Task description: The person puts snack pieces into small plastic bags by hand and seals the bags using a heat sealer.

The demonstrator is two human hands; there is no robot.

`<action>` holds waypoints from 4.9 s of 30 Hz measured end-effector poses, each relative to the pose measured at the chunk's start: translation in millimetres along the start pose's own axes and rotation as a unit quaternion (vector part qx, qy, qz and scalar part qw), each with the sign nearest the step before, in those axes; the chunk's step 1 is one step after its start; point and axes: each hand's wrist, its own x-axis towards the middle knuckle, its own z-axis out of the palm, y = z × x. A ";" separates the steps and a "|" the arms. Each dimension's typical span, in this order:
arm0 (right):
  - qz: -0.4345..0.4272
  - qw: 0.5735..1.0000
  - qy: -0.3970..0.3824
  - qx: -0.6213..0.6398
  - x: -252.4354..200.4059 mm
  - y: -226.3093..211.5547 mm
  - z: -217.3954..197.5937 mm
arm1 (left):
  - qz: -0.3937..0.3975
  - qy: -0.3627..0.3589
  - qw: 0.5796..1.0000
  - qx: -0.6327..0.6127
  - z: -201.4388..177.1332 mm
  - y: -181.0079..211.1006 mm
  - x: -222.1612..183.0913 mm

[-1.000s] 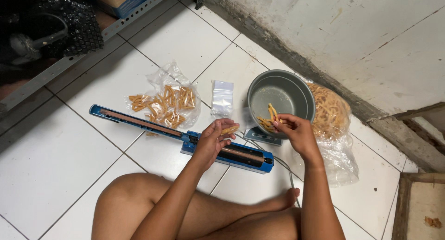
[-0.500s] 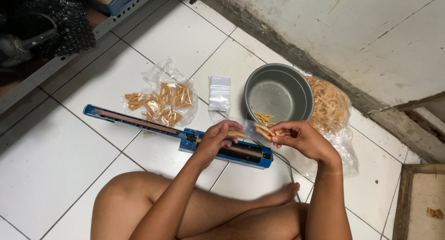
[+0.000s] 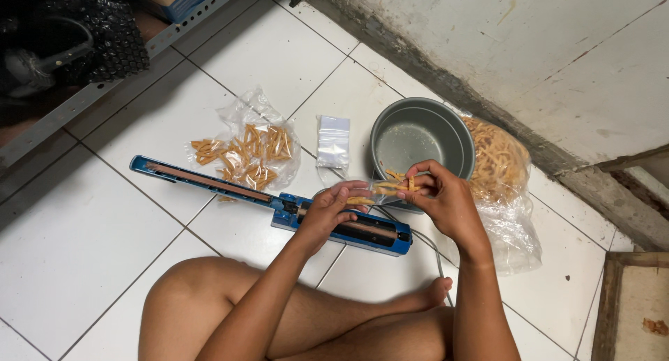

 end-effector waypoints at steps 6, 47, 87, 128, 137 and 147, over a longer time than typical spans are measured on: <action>-0.058 0.997 0.053 0.006 0.9 0.3 10.6 | -0.016 0.004 0.996 -0.088 7.9 1.2 -4.9; -0.108 0.990 0.028 -0.080 1.6 -2.0 32.2 | -0.049 0.064 0.983 -0.167 1.8 -22.4 6.1; 0.015 0.958 -0.059 -0.279 122.3 146.4 41.0 | -0.083 0.155 0.964 -0.199 -3.9 -20.5 14.3; -0.168 0.962 0.209 0.050 9.1 -11.5 55.7 | -0.041 0.182 0.941 -0.282 -5.7 -12.5 10.5; -0.170 0.972 0.165 -0.009 8.8 -6.5 62.7 | -0.042 0.179 0.939 -0.290 -1.4 -15.0 12.8; -0.093 0.990 0.057 0.087 2.7 -25.1 50.2 | -0.042 0.154 0.941 -0.299 -3.6 -18.6 14.3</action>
